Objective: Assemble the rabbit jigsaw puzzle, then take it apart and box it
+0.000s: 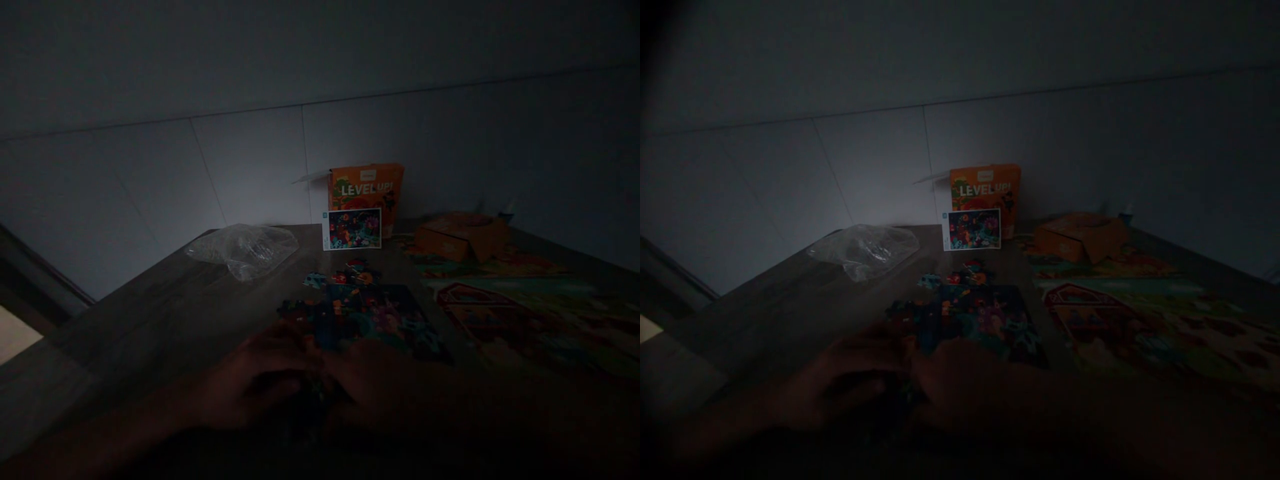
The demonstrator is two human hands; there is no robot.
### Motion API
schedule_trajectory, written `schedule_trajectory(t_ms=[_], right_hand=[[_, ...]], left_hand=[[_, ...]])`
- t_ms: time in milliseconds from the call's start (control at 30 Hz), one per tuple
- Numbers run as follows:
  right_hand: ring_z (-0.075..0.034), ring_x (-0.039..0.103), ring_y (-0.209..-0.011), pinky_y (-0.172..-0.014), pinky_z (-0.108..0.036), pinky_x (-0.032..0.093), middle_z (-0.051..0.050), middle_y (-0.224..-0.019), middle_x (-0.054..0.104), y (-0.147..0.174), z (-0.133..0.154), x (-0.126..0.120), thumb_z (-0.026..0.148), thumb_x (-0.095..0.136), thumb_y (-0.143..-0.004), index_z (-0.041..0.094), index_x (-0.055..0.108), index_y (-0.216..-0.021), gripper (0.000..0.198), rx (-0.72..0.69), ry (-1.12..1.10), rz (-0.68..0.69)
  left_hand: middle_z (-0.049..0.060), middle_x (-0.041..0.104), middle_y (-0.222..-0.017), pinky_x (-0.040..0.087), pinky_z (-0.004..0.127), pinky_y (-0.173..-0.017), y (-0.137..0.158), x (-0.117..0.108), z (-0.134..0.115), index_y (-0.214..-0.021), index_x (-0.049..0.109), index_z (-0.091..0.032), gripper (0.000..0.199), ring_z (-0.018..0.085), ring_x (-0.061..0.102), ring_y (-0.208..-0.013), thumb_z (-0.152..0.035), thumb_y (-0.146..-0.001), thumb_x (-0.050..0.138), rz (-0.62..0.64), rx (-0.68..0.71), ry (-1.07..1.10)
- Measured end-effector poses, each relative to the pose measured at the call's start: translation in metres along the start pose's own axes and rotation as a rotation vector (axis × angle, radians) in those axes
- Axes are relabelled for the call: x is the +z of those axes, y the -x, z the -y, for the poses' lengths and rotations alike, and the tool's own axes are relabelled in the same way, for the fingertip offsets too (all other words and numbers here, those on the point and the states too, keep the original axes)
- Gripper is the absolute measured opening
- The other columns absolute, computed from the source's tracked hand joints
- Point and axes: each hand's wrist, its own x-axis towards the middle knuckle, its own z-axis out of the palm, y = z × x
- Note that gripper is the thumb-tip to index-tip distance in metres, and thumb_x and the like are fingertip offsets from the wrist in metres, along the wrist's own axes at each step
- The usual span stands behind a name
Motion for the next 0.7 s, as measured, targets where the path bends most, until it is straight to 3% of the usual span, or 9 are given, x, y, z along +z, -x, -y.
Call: schedule_trajectory(t_ms=[167, 333, 433, 533, 700], right_hand=[[-0.023, 0.065, -0.07, -0.052, -0.025, 0.034, -0.011, -0.087, 0.071, -0.003, -0.004, 0.015, 0.066, 0.06, -0.082, 0.013, 0.062, -0.106, 0.059, -0.024, -0.069, -0.119], [-0.018, 0.064, -0.062, -0.049, -0.025, 0.028, -0.008, -0.08, 0.072, -0.004, -0.004, 0.021, 0.06, 0.06, -0.085, 0.013, 0.064, -0.099, 0.049, -0.107, 0.03, -0.219], [-0.016, 0.061, -0.057, -0.047, -0.026, 0.023, -0.005, -0.072, 0.07, -0.004, -0.006, 0.024, 0.044, 0.054, -0.095, 0.014, 0.064, -0.089, 0.032, -0.215, 0.152, -0.295], [-0.014, 0.059, -0.054, -0.047, -0.025, 0.021, -0.004, -0.072, 0.068, -0.003, -0.008, 0.026, 0.026, 0.045, -0.098, 0.015, 0.062, -0.09, 0.021, -0.323, 0.184, -0.35], [-0.012, 0.053, -0.051, -0.048, -0.024, 0.023, -0.003, -0.068, 0.067, -0.002, -0.01, 0.025, 0.023, 0.046, -0.094, 0.018, 0.062, -0.091, 0.017, -0.245, 0.101, -0.359]], left_hand=[[0.009, 0.066, -0.118, 0.039, 0.047, -0.107, 0.0, -0.004, -0.004, -0.122, 0.059, -0.022, 0.045, 0.027, 0.055, -0.118, -0.025, -0.08, 0.074, -0.001, 0.001, -0.002], [0.008, 0.064, -0.122, 0.038, 0.045, -0.109, 0.001, -0.006, -0.005, -0.123, 0.055, -0.022, 0.052, 0.026, 0.055, -0.12, -0.025, -0.076, 0.077, 0.056, 0.008, -0.089], [0.01, 0.062, -0.127, 0.04, 0.044, -0.109, 0.006, -0.012, -0.004, -0.127, 0.053, -0.021, 0.056, 0.027, 0.053, -0.124, -0.025, -0.075, 0.076, 0.078, -0.003, -0.161], [0.011, 0.061, -0.132, 0.033, 0.047, -0.114, 0.009, -0.021, -0.006, -0.133, 0.051, -0.02, 0.063, 0.028, 0.053, -0.124, -0.02, -0.074, 0.075, 0.152, 0.024, -0.213], [0.01, 0.061, -0.133, 0.033, 0.047, -0.113, 0.006, -0.036, -0.017, -0.134, 0.054, -0.02, 0.063, 0.029, 0.056, -0.121, -0.016, -0.074, 0.072, 0.27, 0.024, -0.202]])
